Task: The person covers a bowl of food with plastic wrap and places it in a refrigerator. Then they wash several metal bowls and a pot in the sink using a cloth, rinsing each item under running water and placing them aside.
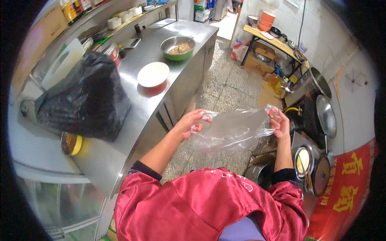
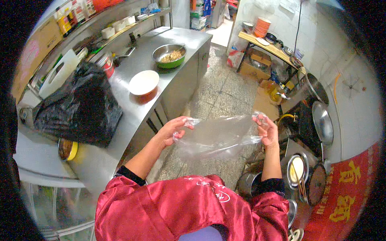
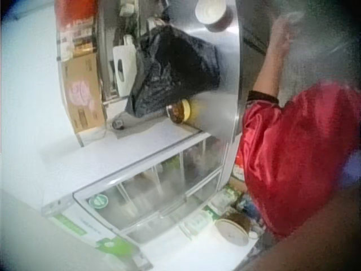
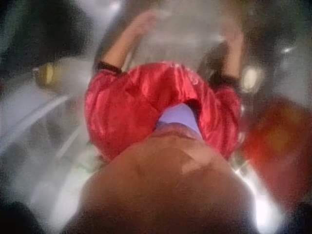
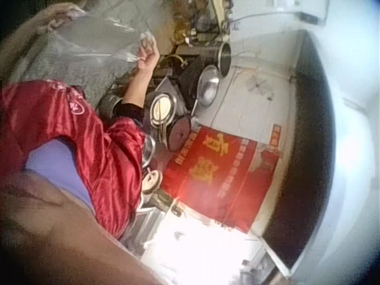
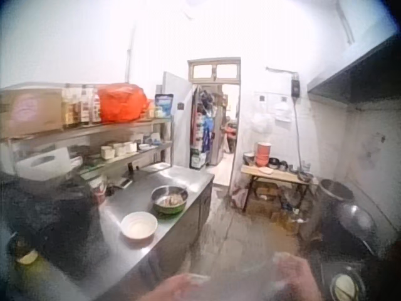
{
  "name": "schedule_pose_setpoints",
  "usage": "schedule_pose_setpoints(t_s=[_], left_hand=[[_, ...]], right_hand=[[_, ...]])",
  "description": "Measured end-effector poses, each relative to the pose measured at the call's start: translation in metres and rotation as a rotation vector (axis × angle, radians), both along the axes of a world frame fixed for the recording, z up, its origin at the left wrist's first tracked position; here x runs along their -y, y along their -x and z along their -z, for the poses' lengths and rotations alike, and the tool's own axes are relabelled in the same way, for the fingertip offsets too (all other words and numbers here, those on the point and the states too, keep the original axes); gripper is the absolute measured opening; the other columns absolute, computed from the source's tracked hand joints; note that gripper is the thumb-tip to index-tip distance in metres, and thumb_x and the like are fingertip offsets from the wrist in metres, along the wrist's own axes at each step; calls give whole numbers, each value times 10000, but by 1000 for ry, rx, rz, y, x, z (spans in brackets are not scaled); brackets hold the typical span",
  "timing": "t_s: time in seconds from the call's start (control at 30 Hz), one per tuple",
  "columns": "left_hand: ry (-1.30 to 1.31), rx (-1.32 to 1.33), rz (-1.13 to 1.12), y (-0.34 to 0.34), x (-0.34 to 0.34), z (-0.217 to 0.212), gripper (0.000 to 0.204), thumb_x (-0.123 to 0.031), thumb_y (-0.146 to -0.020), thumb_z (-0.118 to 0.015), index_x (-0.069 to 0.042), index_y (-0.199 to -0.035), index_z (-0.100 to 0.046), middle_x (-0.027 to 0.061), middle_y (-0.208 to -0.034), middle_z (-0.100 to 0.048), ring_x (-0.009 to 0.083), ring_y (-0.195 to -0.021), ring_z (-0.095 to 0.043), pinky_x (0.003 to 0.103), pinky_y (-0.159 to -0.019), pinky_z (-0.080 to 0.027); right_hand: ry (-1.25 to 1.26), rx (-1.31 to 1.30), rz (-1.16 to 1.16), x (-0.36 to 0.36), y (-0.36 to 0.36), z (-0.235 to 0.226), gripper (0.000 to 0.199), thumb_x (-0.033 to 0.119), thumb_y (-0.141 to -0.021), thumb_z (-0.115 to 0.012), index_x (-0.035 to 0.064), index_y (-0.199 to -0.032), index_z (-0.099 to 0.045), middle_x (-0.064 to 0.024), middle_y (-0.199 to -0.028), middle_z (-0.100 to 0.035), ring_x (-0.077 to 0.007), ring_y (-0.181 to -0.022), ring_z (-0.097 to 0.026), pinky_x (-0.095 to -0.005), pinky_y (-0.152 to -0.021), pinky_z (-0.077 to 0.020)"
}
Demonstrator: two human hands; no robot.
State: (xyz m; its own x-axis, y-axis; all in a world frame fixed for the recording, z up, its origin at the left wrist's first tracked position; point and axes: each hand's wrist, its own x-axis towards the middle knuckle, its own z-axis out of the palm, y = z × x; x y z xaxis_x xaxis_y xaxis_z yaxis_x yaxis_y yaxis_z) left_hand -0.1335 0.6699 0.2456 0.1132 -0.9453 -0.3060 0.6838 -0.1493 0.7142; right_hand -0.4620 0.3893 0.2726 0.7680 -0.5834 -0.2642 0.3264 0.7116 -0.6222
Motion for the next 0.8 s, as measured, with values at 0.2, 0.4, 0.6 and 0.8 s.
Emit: schedule_pose_setpoints(t_s=[0.2, 0.4, 0.6, 0.8], left_hand=[[-127, -82, 59, -56, 129, -7, 242, -257, -973, -499, -26, -1033, -537, 122, -779, -605, 83, -438, -426, 187, -339, -295], [-314, -56, 18, -139, 208, -11, 310, -330, -993, -444, -101, -793, -507, 18, -551, -424, 78, -374, -300, 198, -283, -177], [1, 592, -1043, -251, 252, -174, 292, -293, -966, -452, -64, -912, -625, 148, -926, -693, 81, -474, -503, 201, -372, -362], [670, 1727, -1822, -262, 225, -196, 419, -349, -984, -383, -3, -1004, -618, 132, -959, -682, 86, -444, -503, 183, -391, -371]], right_hand=[[238, 5, -149, 127, -62, -39, 462, 271, -956, -491, 37, -1352, -444, -241, -1165, -595, -44, -411, -352, -153, -381, -305], [369, -351, -352, 261, -208, -52, 381, 301, -933, -546, 75, -1239, -550, -160, -1153, -627, -19, -448, -310, -136, -402, -270], [853, -100, -324, 289, -401, -164, 361, 303, -954, -486, 69, -1211, -583, -108, -1230, -609, -24, -524, -400, -153, -436, -309], [1606, 649, -104, 280, -505, -198, 221, 113, -910, -488, -22, -842, -649, -130, -880, -657, -99, -585, -577, -211, -538, -427]])
